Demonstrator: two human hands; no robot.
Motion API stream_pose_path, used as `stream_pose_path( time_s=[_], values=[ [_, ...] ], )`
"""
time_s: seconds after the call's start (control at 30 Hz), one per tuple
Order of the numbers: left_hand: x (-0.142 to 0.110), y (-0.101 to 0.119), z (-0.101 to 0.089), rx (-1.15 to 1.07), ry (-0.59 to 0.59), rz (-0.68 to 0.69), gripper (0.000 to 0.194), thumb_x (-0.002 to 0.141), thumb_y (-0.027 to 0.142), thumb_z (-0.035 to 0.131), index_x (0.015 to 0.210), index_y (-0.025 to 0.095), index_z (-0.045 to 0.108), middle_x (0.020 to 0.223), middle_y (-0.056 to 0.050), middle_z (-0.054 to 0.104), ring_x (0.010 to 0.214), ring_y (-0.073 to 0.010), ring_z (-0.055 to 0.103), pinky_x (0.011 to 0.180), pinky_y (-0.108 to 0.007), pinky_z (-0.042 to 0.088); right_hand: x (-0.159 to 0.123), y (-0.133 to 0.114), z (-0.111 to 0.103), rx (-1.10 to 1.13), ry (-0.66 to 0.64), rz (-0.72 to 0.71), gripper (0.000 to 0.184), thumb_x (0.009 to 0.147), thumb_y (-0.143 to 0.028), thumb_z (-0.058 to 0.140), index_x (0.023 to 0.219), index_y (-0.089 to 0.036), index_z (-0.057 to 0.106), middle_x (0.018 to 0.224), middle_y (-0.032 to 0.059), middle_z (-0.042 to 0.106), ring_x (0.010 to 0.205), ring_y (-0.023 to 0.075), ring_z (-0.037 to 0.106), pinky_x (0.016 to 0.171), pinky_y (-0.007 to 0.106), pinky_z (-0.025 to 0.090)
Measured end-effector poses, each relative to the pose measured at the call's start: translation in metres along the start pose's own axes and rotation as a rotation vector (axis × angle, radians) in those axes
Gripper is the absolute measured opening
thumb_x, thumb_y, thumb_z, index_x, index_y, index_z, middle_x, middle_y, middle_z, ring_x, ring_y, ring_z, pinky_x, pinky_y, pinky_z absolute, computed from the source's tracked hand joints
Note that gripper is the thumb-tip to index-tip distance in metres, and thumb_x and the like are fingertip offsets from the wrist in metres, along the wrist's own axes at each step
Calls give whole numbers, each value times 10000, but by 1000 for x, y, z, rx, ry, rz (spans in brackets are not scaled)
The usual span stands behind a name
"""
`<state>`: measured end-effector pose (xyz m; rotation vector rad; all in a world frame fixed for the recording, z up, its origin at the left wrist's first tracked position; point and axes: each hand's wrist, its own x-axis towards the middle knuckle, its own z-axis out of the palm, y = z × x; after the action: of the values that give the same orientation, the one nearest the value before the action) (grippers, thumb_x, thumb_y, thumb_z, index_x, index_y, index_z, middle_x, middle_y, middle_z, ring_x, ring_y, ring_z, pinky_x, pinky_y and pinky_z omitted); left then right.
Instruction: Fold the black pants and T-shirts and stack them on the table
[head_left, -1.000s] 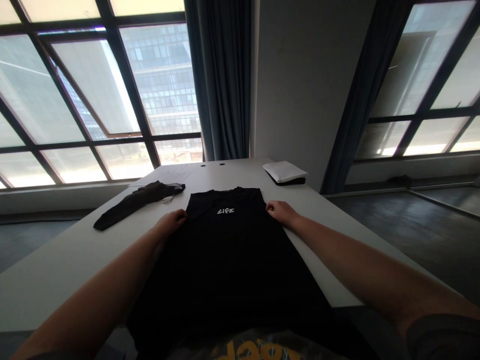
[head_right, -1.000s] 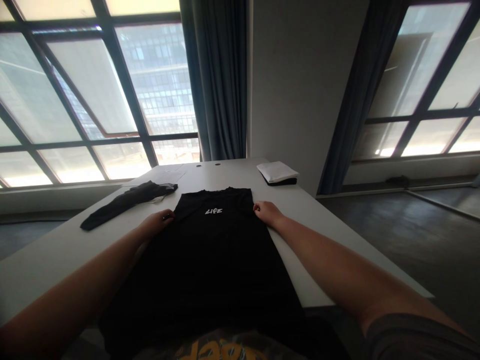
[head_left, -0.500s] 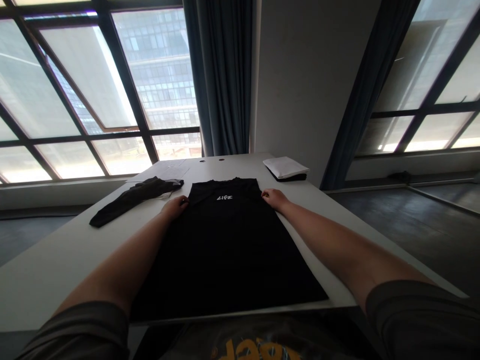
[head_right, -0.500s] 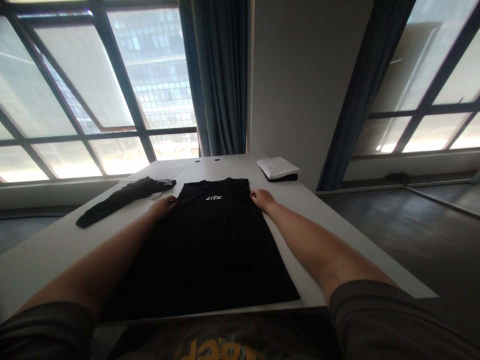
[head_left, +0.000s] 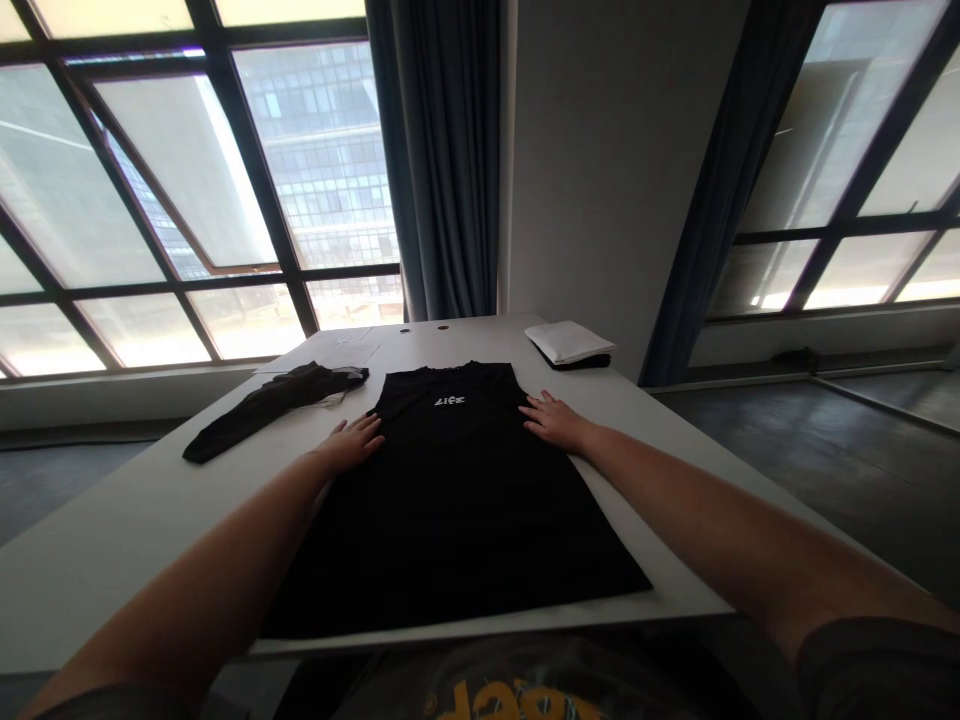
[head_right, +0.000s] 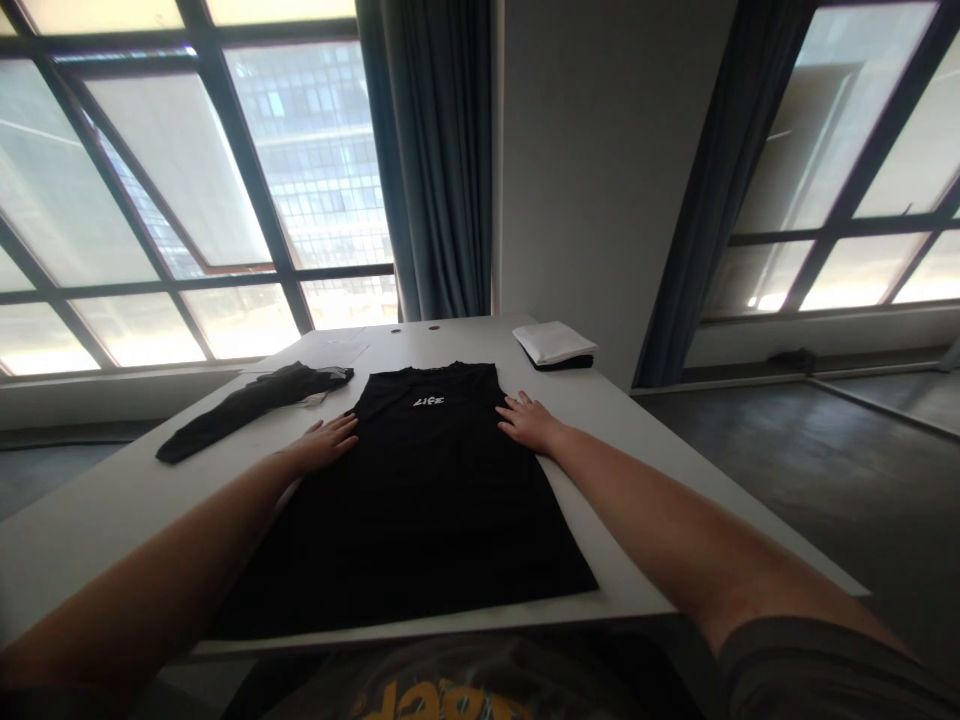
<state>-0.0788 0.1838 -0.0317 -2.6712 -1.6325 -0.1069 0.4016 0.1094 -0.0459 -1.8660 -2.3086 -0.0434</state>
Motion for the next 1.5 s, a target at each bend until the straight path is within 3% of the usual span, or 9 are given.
stream_pose_path(
  time_s=[0.13,0.33,0.6,0.8,0.93,1.0,1.13,1.27,1.5],
  values=[
    [-30,31,10,14,-76,67,701,1062,590,369,1651,212,406,1718,-168,322,1586,-364,328,1268,-572,267,-28,-26,-2,-19,-100,-152,662,1064,-518,440,1622,-163,472,1701,190,362,1607,392,253,1284,614,190],
    [-79,73,11,-53,-93,259,707,1079,653,328,1697,311,296,1770,-64,159,1630,-341,191,1317,-526,186,-82,-71,-12,76,-195,-289,747,1060,-625,417,1679,-210,359,1748,169,240,1611,390,239,1309,590,139],
    [-123,67,-9,-81,-155,317,608,1107,613,300,1683,427,252,1774,27,99,1636,-336,152,1321,-572,153,-134,-74,-30,100,-262,-183,741,1050,-671,424,1688,-310,319,1780,121,151,1624,409,158,1303,595,182],
    [-148,67,-22,-23,-153,247,620,1087,617,330,1667,397,343,1762,-1,227,1611,-352,264,1282,-551,286,-150,-64,-29,-32,-163,-102,745,1021,-699,451,1646,-294,435,1687,177,402,1543,432,385,1251,651,264],
    [-126,96,-47,70,-30,77,621,1095,588,279,1590,297,516,1472,-117,665,1291,-358,669,1082,-511,508,-132,-80,-51,-200,-56,-208,595,1043,-577,484,1473,-201,650,1353,222,712,1326,410,626,1220,658,272],
    [-98,121,-55,87,22,80,621,1101,553,272,1556,233,548,1397,-142,708,1251,-354,691,1081,-503,503,-108,-93,-61,-234,3,-240,482,1052,-456,492,1363,-157,709,1194,209,767,1188,370,701,1187,592,349],
    [-30,173,-46,83,-5,229,557,1088,434,378,1573,201,522,1651,-135,476,1515,-349,454,1223,-519,369,-47,-106,-57,-196,64,-133,542,1032,-319,465,1506,-78,570,1422,266,654,1308,376,638,1129,499,452],
    [12,198,-17,19,-61,281,619,1104,433,326,1674,191,347,1759,-104,240,1629,-299,226,1301,-503,242,-8,-91,-23,-13,-4,-53,752,1047,-427,421,1688,-65,269,1745,209,249,1616,332,255,1290,466,260],
    [2,178,-4,-53,-185,314,630,1111,523,311,1705,323,248,1784,-41,131,1650,-309,105,1311,-575,141,-2,-65,10,84,-165,-69,783,1044,-609,350,1695,-177,311,1765,133,211,1632,336,194,1314,520,157]
  ],
)
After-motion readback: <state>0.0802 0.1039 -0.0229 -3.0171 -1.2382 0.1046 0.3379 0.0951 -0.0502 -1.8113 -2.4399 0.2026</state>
